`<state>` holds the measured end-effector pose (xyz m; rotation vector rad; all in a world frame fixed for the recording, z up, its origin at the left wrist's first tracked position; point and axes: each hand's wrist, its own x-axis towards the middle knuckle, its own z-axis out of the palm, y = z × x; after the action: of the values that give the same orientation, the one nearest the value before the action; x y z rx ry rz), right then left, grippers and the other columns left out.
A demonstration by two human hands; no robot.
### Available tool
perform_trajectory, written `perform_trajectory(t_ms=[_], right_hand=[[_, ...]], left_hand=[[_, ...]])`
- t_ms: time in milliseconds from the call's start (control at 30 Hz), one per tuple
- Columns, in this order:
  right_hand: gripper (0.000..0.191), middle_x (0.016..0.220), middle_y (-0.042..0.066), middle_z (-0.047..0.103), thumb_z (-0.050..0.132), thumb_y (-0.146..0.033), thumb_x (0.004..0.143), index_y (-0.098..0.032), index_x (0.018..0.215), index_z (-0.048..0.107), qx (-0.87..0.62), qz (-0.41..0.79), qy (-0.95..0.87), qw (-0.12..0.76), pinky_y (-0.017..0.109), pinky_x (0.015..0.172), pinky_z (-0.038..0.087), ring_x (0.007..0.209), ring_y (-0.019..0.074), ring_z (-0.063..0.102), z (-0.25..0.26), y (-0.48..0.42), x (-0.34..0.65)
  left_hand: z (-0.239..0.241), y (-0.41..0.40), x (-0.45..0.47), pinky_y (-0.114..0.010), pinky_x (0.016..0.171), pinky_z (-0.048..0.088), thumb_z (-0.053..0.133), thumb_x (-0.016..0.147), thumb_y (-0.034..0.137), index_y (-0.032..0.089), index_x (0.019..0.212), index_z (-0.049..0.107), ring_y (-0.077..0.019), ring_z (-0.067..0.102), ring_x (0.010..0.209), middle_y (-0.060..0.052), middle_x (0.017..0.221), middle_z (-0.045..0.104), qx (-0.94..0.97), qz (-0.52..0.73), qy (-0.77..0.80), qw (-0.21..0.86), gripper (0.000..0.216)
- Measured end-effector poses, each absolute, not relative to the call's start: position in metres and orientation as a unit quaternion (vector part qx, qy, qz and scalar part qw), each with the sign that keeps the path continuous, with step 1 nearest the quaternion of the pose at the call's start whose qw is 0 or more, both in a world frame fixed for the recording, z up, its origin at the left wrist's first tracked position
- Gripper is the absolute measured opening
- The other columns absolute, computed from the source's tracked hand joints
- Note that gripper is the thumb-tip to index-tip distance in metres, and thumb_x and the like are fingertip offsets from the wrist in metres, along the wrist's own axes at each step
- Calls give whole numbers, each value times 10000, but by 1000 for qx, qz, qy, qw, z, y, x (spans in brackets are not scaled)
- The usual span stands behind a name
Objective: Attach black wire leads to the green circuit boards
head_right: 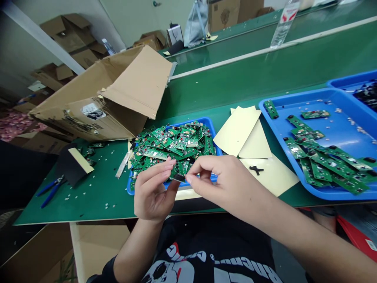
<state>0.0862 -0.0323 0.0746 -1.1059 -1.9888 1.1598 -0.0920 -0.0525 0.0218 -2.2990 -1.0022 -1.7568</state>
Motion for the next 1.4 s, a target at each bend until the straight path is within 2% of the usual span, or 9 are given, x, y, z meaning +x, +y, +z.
perform_trajectory(t_ms=[367, 533, 667, 800, 900, 1033, 1200, 1400], right_hand=[[201, 584, -26, 606, 511, -207, 851, -196, 692, 635, -409, 388, -781, 270, 205, 470, 386, 517, 103, 526, 76, -34, 85], [206, 701, -11, 678, 503, -181, 877, -200, 744, 659, -392, 350, -798, 294, 213, 529, 415, 604, 113, 594, 75, -32, 86], [227, 689, 10, 661, 488, -162, 906, -181, 737, 638, -365, 232, -832, 346, 235, 570, 414, 615, 125, 572, 65, -33, 81], [288, 604, 27, 597, 439, -151, 924, -169, 678, 589, -357, 75, -866, 343, 275, 564, 396, 588, 153, 523, 54, -35, 74], [288, 617, 39, 600, 426, -140, 920, -173, 673, 572, -360, 18, -878, 316, 287, 554, 385, 586, 164, 527, 51, -36, 73], [296, 599, 41, 589, 423, -113, 906, -177, 646, 550, -358, -2, -886, 294, 295, 545, 374, 572, 174, 535, 52, -35, 73], [251, 562, 35, 559, 437, -122, 879, -156, 659, 553, -378, 4, -880, 289, 284, 513, 357, 540, 171, 539, 51, -34, 74], [197, 514, -11, 515, 473, -157, 821, -181, 629, 507, -447, 97, -855, 245, 247, 460, 309, 451, 126, 481, 55, -34, 74]], left_hand=[[21, -52, -94, -390, 887, 597, 630, 816, 24, 146, 1090, 566, -190, 663, 1001, -55, 1012, 623, -753, -573, -324, -2, 306], [14, -56, -91, -342, 869, 591, 646, 817, 62, 178, 1201, 543, -195, 649, 1023, -79, 1066, 634, -731, -573, -352, -114, 414], [12, -61, -84, -264, 843, 575, 568, 876, 107, 212, 1340, 452, -166, 627, 1040, -92, 1148, 621, -717, -554, -378, -189, 489], [18, -63, -78, -262, 886, 552, 476, 898, 59, 203, 1300, 511, -150, 637, 1027, -76, 1129, 663, -723, -525, -417, -166, 428], [22, -63, -77, -254, 858, 567, 486, 891, 63, 206, 1254, 556, -150, 656, 1002, -67, 1097, 686, -713, -514, -447, -167, 397], [22, -62, -76, -212, 768, 589, 507, 873, 71, 196, 1206, 595, -146, 676, 950, -71, 1064, 699, -708, -503, -464, -175, 366], [18, -60, -74, -224, 765, 597, 535, 857, 81, 171, 1137, 630, -149, 690, 907, -78, 1029, 710, -702, -502, -474, -176, 309], [17, -59, -73, -203, 753, 592, 549, 851, 84, 163, 1074, 646, -133, 700, 849, -68, 977, 724, -718, -500, -462, -146, 256]])
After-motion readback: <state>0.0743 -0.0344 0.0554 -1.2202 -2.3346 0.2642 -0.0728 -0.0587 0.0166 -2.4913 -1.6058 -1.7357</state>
